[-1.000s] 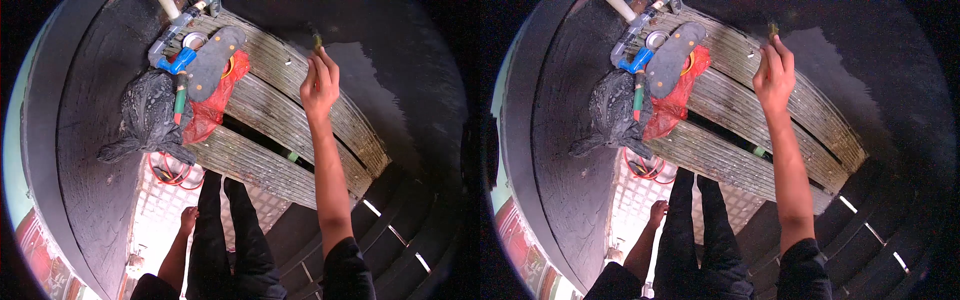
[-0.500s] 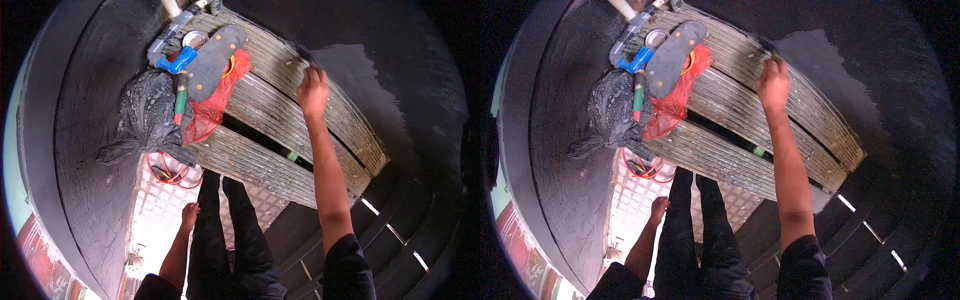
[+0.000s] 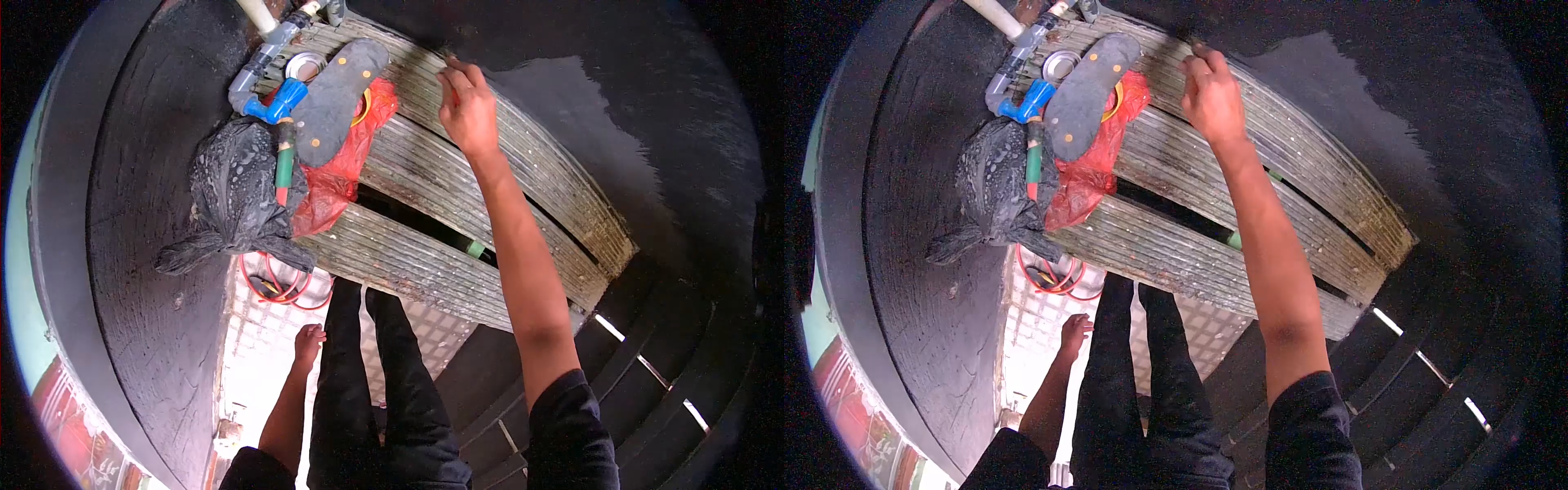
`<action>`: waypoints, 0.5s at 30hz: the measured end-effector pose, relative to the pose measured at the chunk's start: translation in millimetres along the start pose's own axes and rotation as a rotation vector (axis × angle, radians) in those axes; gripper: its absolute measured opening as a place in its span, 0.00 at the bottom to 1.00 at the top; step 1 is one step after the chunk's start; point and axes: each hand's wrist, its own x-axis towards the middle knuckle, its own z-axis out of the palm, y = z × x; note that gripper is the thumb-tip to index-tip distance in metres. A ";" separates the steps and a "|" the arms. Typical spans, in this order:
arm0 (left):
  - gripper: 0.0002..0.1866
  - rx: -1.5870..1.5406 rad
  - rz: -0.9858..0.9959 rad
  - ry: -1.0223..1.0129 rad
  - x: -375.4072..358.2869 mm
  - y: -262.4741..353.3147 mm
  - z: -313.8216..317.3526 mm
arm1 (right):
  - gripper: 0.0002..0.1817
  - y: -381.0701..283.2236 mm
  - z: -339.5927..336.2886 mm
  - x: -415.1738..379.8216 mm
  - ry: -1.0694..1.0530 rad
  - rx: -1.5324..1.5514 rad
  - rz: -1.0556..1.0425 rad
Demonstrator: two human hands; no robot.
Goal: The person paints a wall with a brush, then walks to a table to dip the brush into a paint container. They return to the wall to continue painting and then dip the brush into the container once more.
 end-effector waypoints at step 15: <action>0.17 -0.027 -0.048 0.013 -4.4 -15.3 1.5 | 0.05 14.6 -18.4 -17.7 -0.049 -0.313 0.164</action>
